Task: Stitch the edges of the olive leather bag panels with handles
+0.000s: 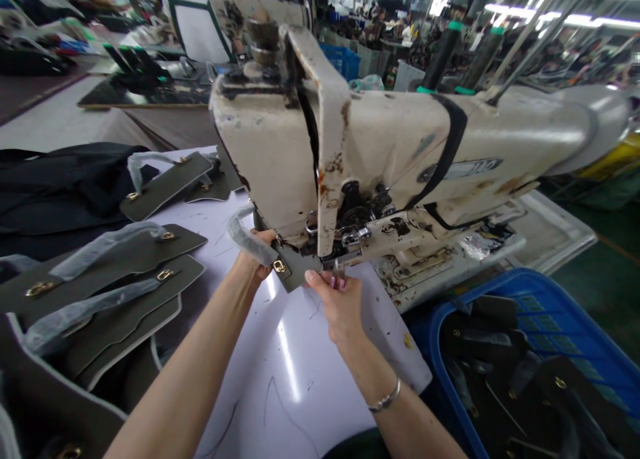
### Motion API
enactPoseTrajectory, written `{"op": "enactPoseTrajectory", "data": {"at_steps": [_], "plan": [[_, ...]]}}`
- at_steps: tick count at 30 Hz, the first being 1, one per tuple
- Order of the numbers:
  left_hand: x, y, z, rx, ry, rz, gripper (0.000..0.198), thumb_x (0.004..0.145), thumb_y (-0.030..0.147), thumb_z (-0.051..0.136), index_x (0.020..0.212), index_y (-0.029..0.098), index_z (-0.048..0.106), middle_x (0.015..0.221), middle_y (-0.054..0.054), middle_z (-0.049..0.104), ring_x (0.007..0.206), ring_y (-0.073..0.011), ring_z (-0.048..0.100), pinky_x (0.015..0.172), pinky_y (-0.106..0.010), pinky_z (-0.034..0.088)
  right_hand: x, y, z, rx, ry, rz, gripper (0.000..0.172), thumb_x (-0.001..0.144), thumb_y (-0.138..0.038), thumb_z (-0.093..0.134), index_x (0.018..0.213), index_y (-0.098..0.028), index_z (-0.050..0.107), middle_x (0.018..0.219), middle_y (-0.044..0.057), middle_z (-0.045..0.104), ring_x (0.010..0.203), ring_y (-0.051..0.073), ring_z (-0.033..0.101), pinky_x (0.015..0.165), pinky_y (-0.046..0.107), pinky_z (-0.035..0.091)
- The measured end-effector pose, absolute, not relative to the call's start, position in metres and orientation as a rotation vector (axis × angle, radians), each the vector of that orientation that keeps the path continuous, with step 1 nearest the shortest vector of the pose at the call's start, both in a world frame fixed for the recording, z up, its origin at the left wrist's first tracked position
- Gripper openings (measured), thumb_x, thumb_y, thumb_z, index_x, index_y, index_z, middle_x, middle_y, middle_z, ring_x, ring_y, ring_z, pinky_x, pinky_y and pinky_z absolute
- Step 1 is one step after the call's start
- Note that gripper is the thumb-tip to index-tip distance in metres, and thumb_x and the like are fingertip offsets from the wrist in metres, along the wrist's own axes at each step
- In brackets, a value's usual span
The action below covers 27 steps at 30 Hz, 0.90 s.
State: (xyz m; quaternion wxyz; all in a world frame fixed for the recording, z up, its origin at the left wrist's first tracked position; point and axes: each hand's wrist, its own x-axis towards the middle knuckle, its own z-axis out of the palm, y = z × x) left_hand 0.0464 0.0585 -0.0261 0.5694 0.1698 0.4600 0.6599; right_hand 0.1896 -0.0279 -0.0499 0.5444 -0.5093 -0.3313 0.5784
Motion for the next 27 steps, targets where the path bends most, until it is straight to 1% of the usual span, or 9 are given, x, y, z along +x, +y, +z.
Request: {"op": "enactPoseTrajectory", "data": {"at_steps": [2, 4, 7, 9, 13, 15, 20, 24, 27], "plan": [[0.046, 0.059, -0.025, 0.412, 1.067, 1.546, 0.032, 0.061, 0.018, 0.088, 0.089, 0.013, 0.073, 0.081, -0.013, 0.075, 0.096, -0.0377, 0.074, 0.077, -0.045, 0.067, 0.184, -0.034, -0.052, -1.227, -0.79, 1.352, 0.044, 0.072, -0.042, 0.083, 0.049, -0.02, 0.053, 0.052, -0.004, 0.045, 0.055, 0.011, 0.039, 0.053, 0.026, 0.034], [0.047, 0.059, -0.025, 0.418, 1.059, 1.541, 0.033, 0.061, 0.019, 0.088, 0.09, 0.013, 0.073, 0.083, -0.013, 0.075, 0.099, -0.0383, 0.074, 0.078, -0.046, 0.067, 0.18, -0.037, -0.054, -1.25, -0.807, 1.33, 0.051, 0.075, -0.044, 0.081, 0.049, -0.022, 0.043, 0.052, -0.005, 0.037, 0.054, 0.01, 0.032, 0.052, 0.027, 0.03], [0.048, 0.058, -0.023, 0.404, 1.06, 1.555, 0.032, 0.061, 0.017, 0.087, 0.09, 0.012, 0.073, 0.081, -0.013, 0.074, 0.1, -0.0378, 0.073, 0.079, -0.046, 0.067, 0.175, -0.038, -0.055, -1.276, -0.809, 1.298, 0.054, 0.078, -0.047, 0.078, 0.051, -0.023, 0.036, 0.053, -0.006, 0.031, 0.055, 0.01, 0.027, 0.051, 0.028, 0.025], [0.048, 0.058, -0.023, 0.39, 1.056, 1.561, 0.031, 0.062, 0.016, 0.086, 0.089, 0.012, 0.072, 0.083, -0.013, 0.073, 0.1, -0.0371, 0.073, 0.08, -0.046, 0.067, 0.172, -0.037, -0.055, -1.273, -0.78, 1.288, 0.052, 0.079, -0.046, 0.077, 0.051, -0.023, 0.039, 0.054, -0.005, 0.033, 0.056, 0.011, 0.029, 0.051, 0.028, 0.026], [0.043, 0.063, -0.028, 0.4, 1.023, 1.555, 0.03, 0.064, 0.014, 0.085, 0.09, 0.011, 0.071, 0.087, -0.015, 0.074, 0.101, -0.0363, 0.072, 0.083, -0.048, 0.066, 0.164, -0.033, -0.06, -1.241, -0.718, 1.278, 0.042, 0.08, -0.044, 0.076, 0.055, -0.02, 0.054, 0.057, -0.003, 0.044, 0.059, 0.012, 0.039, 0.055, 0.027, 0.033], [0.04, 0.066, -0.031, 0.408, 1.009, 1.569, 0.03, 0.065, 0.015, 0.085, 0.091, 0.011, 0.07, 0.087, -0.015, 0.075, 0.101, -0.0356, 0.071, 0.085, -0.048, 0.065, 0.159, -0.03, -0.063, -1.224, -0.699, 1.268, 0.039, 0.081, -0.044, 0.076, 0.057, -0.019, 0.058, 0.058, -0.002, 0.047, 0.06, 0.013, 0.042, 0.057, 0.027, 0.037], [0.033, 0.069, -0.035, 0.421, 1.004, 1.592, 0.033, 0.066, 0.021, 0.086, 0.094, 0.011, 0.07, 0.086, -0.012, 0.075, 0.101, -0.0348, 0.071, 0.087, -0.047, 0.065, 0.148, -0.026, -0.068, -1.264, -0.665, 1.203, 0.038, 0.081, -0.045, 0.076, 0.058, -0.019, 0.06, 0.059, -0.001, 0.052, 0.06, 0.014, 0.046, 0.061, 0.028, 0.042], [0.03, 0.064, -0.033, 0.466, 1.029, 1.576, 0.035, 0.066, 0.02, 0.086, 0.096, 0.014, 0.071, 0.092, -0.013, 0.076, 0.104, -0.0362, 0.072, 0.087, -0.047, 0.065, 0.143, -0.024, -0.064, -1.255, -0.628, 1.183, 0.037, 0.081, -0.043, 0.076, 0.057, -0.02, 0.058, 0.059, -0.001, 0.052, 0.06, 0.014, 0.045, 0.061, 0.028, 0.041], [0.028, 0.055, -0.031, 0.475, 1.07, 1.604, 0.035, 0.062, 0.017, 0.086, 0.094, 0.015, 0.071, 0.089, -0.011, 0.076, 0.097, -0.0334, 0.073, 0.084, -0.044, 0.066, 0.141, -0.024, -0.061, -1.24, -0.587, 1.184, 0.036, 0.081, -0.041, 0.076, 0.057, -0.02, 0.058, 0.058, -0.002, 0.051, 0.06, 0.014, 0.045, 0.06, 0.028, 0.041]]}}
